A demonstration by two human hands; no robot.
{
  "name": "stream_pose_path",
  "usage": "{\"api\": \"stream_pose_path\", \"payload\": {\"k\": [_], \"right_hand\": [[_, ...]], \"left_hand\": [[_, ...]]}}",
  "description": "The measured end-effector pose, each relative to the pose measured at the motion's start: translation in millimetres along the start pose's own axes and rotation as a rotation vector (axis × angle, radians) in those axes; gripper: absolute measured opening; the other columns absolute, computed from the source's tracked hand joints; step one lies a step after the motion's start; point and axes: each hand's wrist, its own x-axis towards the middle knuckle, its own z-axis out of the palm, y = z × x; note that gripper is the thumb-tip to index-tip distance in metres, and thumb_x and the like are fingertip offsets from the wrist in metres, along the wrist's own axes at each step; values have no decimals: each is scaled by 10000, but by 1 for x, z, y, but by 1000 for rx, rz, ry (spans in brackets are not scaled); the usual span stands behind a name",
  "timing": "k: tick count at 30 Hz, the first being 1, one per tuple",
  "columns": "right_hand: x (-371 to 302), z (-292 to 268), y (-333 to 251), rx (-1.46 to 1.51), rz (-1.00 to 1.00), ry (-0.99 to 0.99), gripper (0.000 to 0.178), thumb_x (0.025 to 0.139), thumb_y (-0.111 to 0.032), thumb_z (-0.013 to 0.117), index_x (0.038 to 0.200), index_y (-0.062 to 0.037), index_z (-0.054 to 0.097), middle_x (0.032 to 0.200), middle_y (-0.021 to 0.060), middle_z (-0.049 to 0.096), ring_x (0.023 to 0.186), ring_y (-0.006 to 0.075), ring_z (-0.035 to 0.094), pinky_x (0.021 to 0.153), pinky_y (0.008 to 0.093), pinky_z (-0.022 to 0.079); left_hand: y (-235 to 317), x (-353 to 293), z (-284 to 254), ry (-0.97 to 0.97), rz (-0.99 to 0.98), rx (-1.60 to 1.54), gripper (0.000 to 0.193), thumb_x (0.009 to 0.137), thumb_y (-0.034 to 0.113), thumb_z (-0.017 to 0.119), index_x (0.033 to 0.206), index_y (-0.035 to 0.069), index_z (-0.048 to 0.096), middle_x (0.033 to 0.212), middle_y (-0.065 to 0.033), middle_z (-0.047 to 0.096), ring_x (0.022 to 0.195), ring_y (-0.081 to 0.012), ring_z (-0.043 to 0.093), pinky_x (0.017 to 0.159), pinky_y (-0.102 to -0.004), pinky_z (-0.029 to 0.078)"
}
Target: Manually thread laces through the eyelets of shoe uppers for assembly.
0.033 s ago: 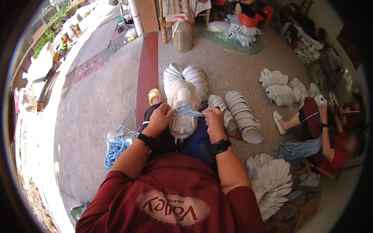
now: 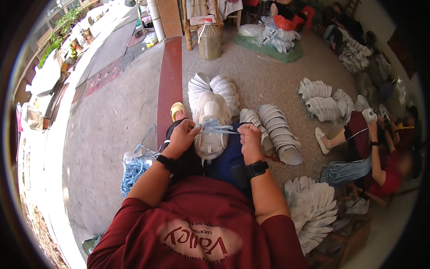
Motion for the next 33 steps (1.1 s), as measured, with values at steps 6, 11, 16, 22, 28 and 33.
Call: {"api": "stream_pose_path", "payload": {"k": [6,11,16,22,28,33], "right_hand": [[3,-67,8,285,49,91,208,683,87,531,683,-104,449,570,-48,372,385,69,299,365,208,213],[0,-61,4,-326,-305,47,128,751,16,581,654,-52,533,562,-8,474,448,87,429,421,237,311],[-28,-67,-35,-980,-750,-160,169,806,-109,590,671,-13,556,550,96,516,496,228,514,475,330,376],[-45,-164,-63,-1074,-612,-157,180,776,-135,599,670,9,585,570,114,523,530,197,517,519,330,394],[-76,-280,-83,-1056,-179,-36,242,804,-198,580,633,-27,578,576,-27,498,546,64,431,505,232,335],[-111,-368,-73,-1047,-18,130,266,806,-229,586,612,-48,568,552,-42,470,482,44,362,452,223,251]], "left_hand": [[-53,-23,-66,81,-278,-641,73,777,28,677,780,37,605,701,25,590,626,-44,524,569,-182,411],[3,-38,-86,9,-48,-326,67,803,48,667,774,12,619,673,28,594,623,-38,518,570,-204,417],[-11,-34,-119,-61,144,-77,97,762,58,708,736,4,631,658,-7,612,619,-70,520,567,-235,423],[-113,-56,-177,-75,-166,-175,8,754,-5,664,759,2,664,671,-7,622,633,-71,531,589,-233,439],[-199,-116,-278,-35,-447,-56,30,718,-6,653,736,10,671,672,-38,639,630,-103,565,599,-248,450],[-205,-148,-320,32,-653,80,29,717,-13,643,730,3,663,666,-54,639,604,-121,569,587,-256,459]]}}
